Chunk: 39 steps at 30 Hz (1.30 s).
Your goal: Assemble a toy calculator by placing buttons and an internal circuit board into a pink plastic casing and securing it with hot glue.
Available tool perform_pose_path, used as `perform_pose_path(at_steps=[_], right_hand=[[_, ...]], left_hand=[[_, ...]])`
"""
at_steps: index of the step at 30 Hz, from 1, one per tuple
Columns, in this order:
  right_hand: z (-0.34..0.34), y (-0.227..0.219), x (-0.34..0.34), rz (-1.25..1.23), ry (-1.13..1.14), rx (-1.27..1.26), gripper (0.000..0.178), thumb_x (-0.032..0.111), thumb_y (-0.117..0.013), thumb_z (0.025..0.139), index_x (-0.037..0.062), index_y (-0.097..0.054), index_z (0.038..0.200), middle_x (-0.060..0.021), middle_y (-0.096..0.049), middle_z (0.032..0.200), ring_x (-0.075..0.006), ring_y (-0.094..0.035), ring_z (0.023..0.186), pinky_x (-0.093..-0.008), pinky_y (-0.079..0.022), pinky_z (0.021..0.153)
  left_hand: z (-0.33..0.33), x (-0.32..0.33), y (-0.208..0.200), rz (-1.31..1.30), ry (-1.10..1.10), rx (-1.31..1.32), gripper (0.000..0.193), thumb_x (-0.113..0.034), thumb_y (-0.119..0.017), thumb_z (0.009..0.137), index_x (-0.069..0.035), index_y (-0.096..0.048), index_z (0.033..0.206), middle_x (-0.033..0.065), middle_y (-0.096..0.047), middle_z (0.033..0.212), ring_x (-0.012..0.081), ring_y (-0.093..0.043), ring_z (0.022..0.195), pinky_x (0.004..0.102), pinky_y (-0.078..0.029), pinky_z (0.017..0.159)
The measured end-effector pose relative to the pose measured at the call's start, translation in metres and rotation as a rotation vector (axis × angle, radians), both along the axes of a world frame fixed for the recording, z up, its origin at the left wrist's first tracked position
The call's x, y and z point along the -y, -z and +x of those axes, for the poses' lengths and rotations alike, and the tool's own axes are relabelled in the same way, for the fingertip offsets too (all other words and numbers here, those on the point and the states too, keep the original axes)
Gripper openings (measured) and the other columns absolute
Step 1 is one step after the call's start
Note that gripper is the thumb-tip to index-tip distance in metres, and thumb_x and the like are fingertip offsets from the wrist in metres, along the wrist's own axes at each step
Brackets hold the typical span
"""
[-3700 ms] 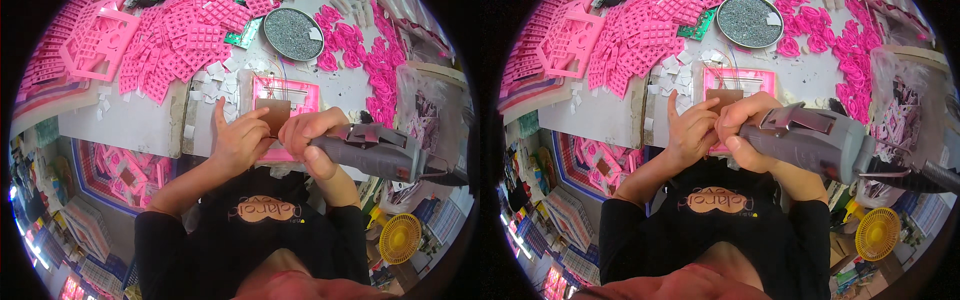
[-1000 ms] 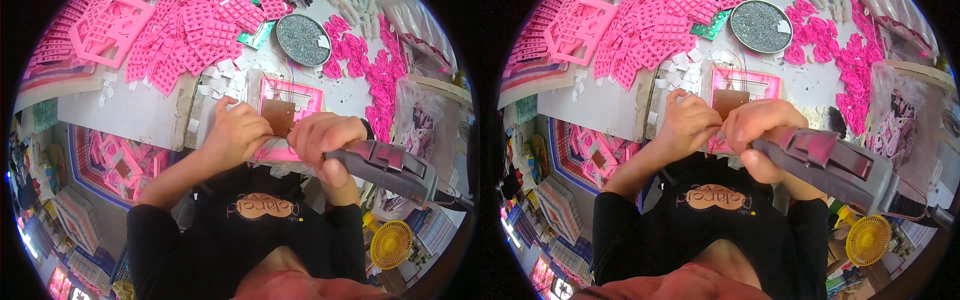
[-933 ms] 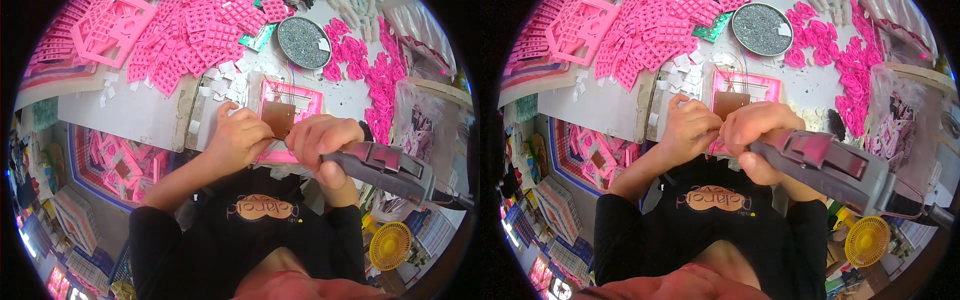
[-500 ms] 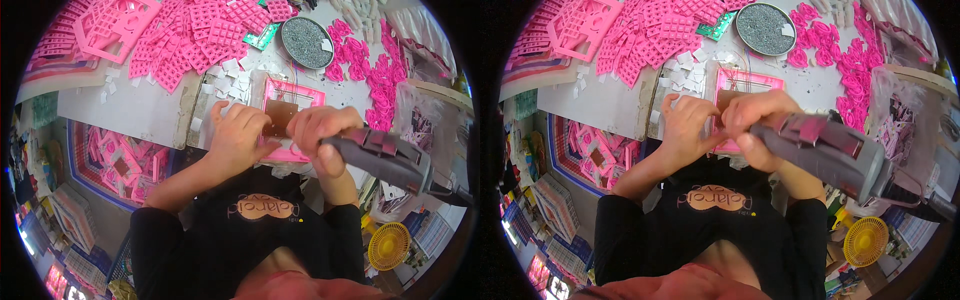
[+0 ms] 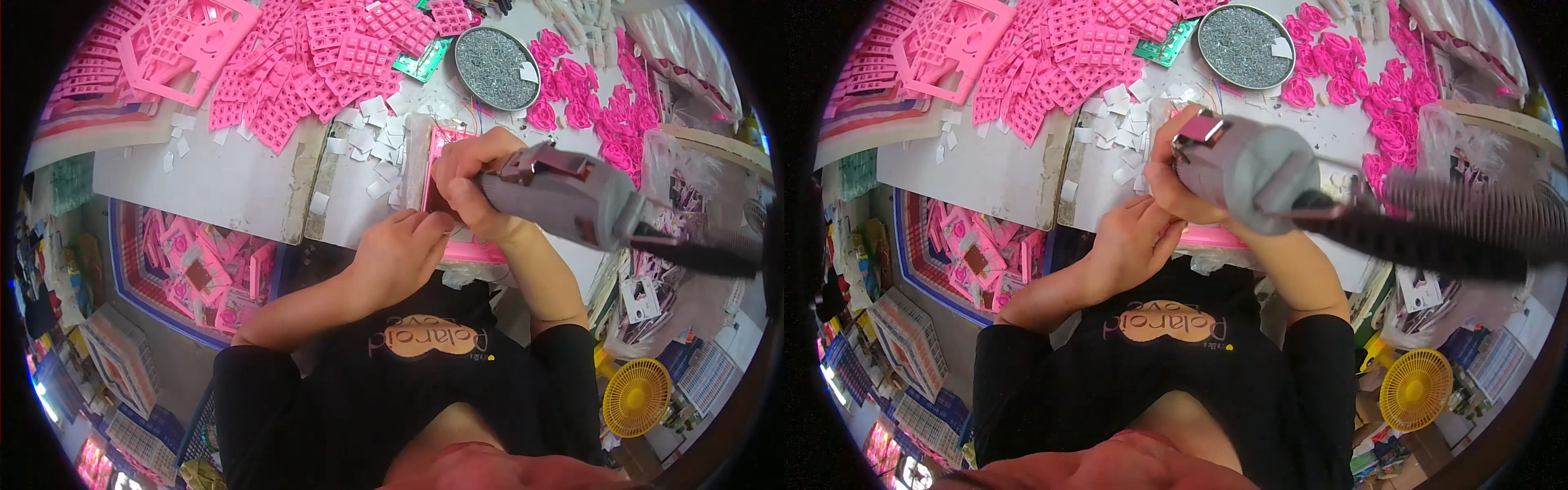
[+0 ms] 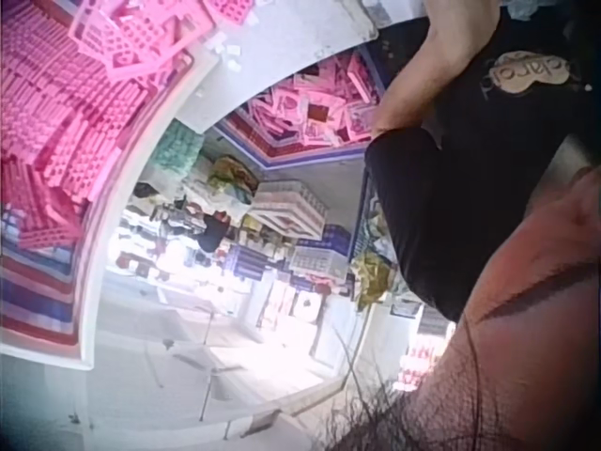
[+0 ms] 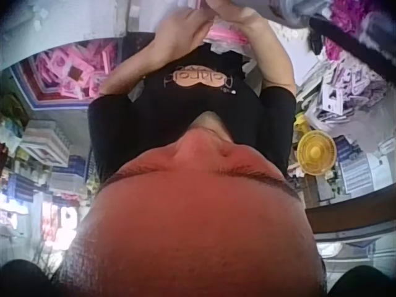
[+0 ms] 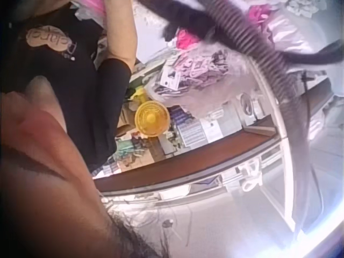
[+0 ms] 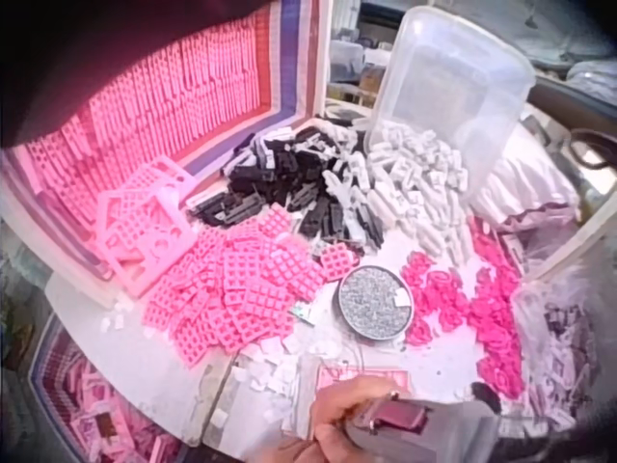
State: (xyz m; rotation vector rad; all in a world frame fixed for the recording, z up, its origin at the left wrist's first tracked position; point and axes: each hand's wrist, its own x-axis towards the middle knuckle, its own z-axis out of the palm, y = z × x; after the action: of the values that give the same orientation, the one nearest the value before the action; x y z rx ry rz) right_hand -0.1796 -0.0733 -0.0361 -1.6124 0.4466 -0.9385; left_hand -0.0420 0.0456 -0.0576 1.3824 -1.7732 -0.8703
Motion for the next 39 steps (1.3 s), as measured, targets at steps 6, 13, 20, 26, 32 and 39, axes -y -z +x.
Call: perform_pose_path(at_steps=[6, 13, 20, 26, 32, 39], right_hand=[[-0.012, -0.002, 0.01, 0.203, 0.073, 0.148, 0.028, 0.007, -0.07, 0.086, 0.003, -0.055, 0.109, -0.0025, -0.058, 0.079, -0.0119, -0.056, 0.067, -0.0265, -0.045, 0.062], [-0.026, -0.027, 0.0, 0.19, 0.321, 0.131, 0.051, 0.005, -0.073, 0.087, -0.0015, -0.05, 0.132, -0.0047, -0.066, 0.095, -0.0122, -0.061, 0.085, -0.0265, -0.048, 0.069], [-0.063, 0.003, -0.024, 0.123, 0.03, -0.432, 0.05, -0.004, -0.066, 0.086, 0.0076, -0.06, 0.135, -0.0025, -0.066, 0.099, -0.0109, -0.059, 0.089, -0.024, -0.048, 0.066], [-0.06, -0.009, -0.026, -0.098, 0.138, -0.578, 0.041, 0.002, -0.069, 0.079, 0.0091, -0.066, 0.119, -0.0026, -0.065, 0.077, -0.023, -0.059, 0.082, -0.034, -0.052, 0.07], [-0.06, -0.008, -0.036, 0.002, 0.172, -0.6, 0.034, 0.001, -0.067, 0.08, 0.0089, -0.065, 0.113, -0.0041, -0.063, 0.076, -0.0222, -0.058, 0.08, -0.0346, -0.051, 0.067], [-0.066, -0.003, -0.033, 0.122, 0.171, -0.562, 0.036, 0.0, -0.067, 0.08, 0.0064, -0.062, 0.115, -0.005, -0.06, 0.08, -0.0177, -0.059, 0.077, -0.0309, -0.05, 0.065]], left_hand=[[0.009, 0.009, -0.001, 0.092, 0.088, -0.093, 0.013, -0.002, -0.067, 0.084, -0.005, -0.064, 0.096, 0.012, -0.064, 0.086, 0.0338, -0.064, 0.079, 0.0437, -0.052, 0.07], [0.002, 0.02, 0.002, -0.082, 0.115, -0.025, 0.019, 0.0, -0.074, 0.078, -0.005, -0.062, 0.092, 0.0103, -0.064, 0.088, 0.0305, -0.064, 0.079, 0.0393, -0.051, 0.071], [-0.006, 0.026, -0.002, -0.117, 0.077, -0.069, 0.019, 0.003, -0.072, 0.077, -0.005, -0.061, 0.091, 0.0102, -0.064, 0.087, 0.0288, -0.063, 0.078, 0.0377, -0.05, 0.068], [-0.011, 0.024, -0.002, -0.013, -0.012, -0.063, 0.024, 0.0, -0.07, 0.077, -0.005, -0.059, 0.098, 0.01, -0.061, 0.087, 0.0301, -0.062, 0.079, 0.0409, -0.051, 0.07], [-0.013, 0.028, 0.009, -0.044, -0.035, -0.092, 0.031, 0.001, -0.069, 0.077, -0.005, -0.057, 0.105, 0.0102, -0.062, 0.09, 0.0303, -0.062, 0.081, 0.0403, -0.049, 0.07], [0.001, 0.036, -0.004, -0.072, 0.002, 0.045, 0.029, -0.008, -0.076, 0.073, -0.011, -0.063, 0.099, 0.0032, -0.061, 0.099, 0.0242, -0.058, 0.092, 0.0434, -0.036, 0.085]])
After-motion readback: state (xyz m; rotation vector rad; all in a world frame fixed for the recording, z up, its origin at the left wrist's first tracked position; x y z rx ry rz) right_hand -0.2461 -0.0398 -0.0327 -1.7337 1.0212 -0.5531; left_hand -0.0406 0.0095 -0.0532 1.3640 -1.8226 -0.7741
